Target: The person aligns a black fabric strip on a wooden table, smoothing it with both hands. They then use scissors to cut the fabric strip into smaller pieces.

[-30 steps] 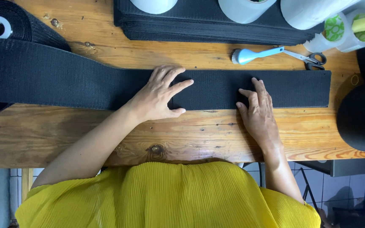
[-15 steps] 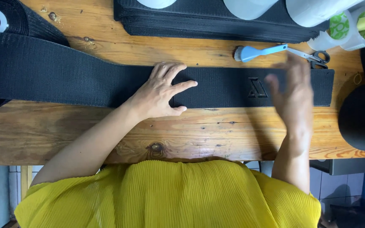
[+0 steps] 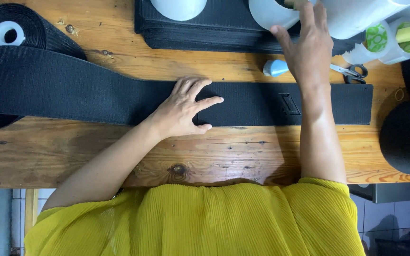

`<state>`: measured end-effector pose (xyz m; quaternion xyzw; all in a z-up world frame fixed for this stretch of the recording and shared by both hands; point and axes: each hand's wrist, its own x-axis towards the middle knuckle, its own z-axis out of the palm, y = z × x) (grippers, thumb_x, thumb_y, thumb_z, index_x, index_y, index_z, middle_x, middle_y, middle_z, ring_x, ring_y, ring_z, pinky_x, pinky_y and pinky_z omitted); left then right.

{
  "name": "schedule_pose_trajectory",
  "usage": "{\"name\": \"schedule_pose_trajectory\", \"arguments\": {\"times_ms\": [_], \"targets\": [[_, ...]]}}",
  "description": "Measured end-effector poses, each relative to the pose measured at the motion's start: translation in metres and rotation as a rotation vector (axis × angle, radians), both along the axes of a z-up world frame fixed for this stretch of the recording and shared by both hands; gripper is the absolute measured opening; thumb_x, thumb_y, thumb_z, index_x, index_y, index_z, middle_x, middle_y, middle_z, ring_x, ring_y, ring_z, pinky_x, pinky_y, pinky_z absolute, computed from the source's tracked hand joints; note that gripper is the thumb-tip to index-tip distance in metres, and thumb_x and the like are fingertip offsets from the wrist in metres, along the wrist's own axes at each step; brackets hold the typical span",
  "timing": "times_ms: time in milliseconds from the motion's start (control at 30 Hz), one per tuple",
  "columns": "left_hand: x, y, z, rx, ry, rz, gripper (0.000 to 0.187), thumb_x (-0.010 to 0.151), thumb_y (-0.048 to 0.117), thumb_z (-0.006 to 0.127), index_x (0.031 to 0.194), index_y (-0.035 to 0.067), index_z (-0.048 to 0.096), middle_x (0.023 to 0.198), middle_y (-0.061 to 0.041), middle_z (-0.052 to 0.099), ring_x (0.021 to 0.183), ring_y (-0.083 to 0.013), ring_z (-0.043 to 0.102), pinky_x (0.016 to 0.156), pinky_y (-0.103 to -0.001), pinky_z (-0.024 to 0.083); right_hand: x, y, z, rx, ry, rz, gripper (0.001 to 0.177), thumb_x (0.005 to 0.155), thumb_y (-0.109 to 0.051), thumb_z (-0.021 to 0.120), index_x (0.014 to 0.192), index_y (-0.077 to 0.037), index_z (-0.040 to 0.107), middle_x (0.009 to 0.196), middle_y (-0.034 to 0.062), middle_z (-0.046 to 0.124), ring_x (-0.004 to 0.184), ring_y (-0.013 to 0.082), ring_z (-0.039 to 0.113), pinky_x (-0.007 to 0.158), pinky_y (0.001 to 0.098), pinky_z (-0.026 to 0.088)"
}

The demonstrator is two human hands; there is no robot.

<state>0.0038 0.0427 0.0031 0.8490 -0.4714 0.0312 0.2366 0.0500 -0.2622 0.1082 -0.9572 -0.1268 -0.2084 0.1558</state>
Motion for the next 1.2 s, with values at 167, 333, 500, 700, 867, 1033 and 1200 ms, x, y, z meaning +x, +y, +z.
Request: {"name": "schedule_pose_trajectory", "arguments": {"times_ms": [167, 333, 500, 700, 867, 1033, 1200], "targets": [[0.0, 0.0, -0.002, 0.004, -0.002, -0.003, 0.071, 0.082, 0.055, 0.075, 0.144, 0.023, 0.059, 0.145, -0.021, 0.042, 0.131, -0.0409, 0.04, 0.112, -0.06, 0.034, 0.005, -0.017, -0.012, -0.093, -0.154, -0.013, 0.053, 0.107, -0.048, 0.083, 0.126, -0.005, 0.059, 0.119, 0.015, 0.059, 0.1, 0.0348, 0.061, 0.055, 0.0484, 0.053], [0.001, 0.0, -0.001, 0.029, 0.008, -0.006, 0.071, 0.083, 0.055, 0.074, 0.144, 0.024, 0.057, 0.145, -0.02, 0.041, 0.131, -0.0407, 0.04, 0.113, -0.061, 0.032, -0.055, -0.015, 0.029, 0.2, -0.065, 0.042, 0.043, 0.113, -0.032, 0.08, 0.125, 0.004, 0.059, 0.126, 0.0213, 0.052, 0.099, 0.034, 0.053, 0.082, 0.0419, 0.046], [0.0, -0.001, 0.002, 0.018, 0.008, -0.017, 0.072, 0.082, 0.053, 0.075, 0.144, 0.023, 0.057, 0.146, -0.021, 0.042, 0.132, -0.0414, 0.041, 0.114, -0.06, 0.031, -0.135, -0.044, 0.022, 0.116, -0.051, -0.112, 0.051, 0.107, -0.044, 0.071, 0.124, 0.004, 0.061, 0.136, 0.0269, 0.058, 0.113, 0.0393, 0.061, 0.081, 0.046, 0.049], [0.0, -0.002, 0.004, 0.038, 0.022, -0.019, 0.07, 0.084, 0.053, 0.073, 0.145, 0.023, 0.056, 0.147, -0.022, 0.041, 0.133, -0.0422, 0.039, 0.115, -0.061, 0.031, -0.187, -0.092, -0.024, 0.139, 0.013, -0.355, 0.039, 0.104, -0.02, 0.088, 0.123, 0.003, 0.063, 0.137, 0.0291, 0.058, 0.112, 0.0395, 0.059, 0.083, 0.0472, 0.054], [0.001, -0.002, 0.003, 0.03, -0.009, -0.019, 0.07, 0.085, 0.054, 0.073, 0.145, 0.022, 0.057, 0.145, -0.023, 0.041, 0.13, -0.0419, 0.041, 0.113, -0.061, 0.034, -0.198, -0.107, -0.056, 0.091, 0.074, -0.529, 0.039, 0.1, -0.024, 0.091, 0.122, -0.003, 0.066, 0.137, 0.0232, 0.057, 0.09, 0.0348, 0.056, 0.072, 0.052, 0.05], [0.001, -0.002, 0.002, 0.043, -0.015, -0.011, 0.072, 0.083, 0.055, 0.074, 0.145, 0.024, 0.057, 0.145, -0.022, 0.042, 0.131, -0.0417, 0.041, 0.114, -0.06, 0.034, -0.196, -0.106, -0.068, 0.108, 0.21, -0.615, 0.037, 0.102, -0.02, 0.084, 0.123, -0.006, 0.058, 0.146, 0.0237, 0.05, 0.128, 0.0476, 0.054, 0.078, 0.0625, 0.053], [0.0, -0.002, 0.006, 0.025, 0.002, -0.015, 0.07, 0.083, 0.052, 0.075, 0.144, 0.023, 0.057, 0.146, -0.022, 0.041, 0.132, -0.0418, 0.041, 0.115, -0.059, 0.032, -0.194, -0.095, -0.057, 0.159, 0.269, -0.607, 0.038, 0.105, -0.02, 0.078, 0.126, -0.003, 0.051, 0.148, 0.0245, 0.044, 0.109, 0.0443, 0.065, 0.069, 0.0591, 0.055]]}}
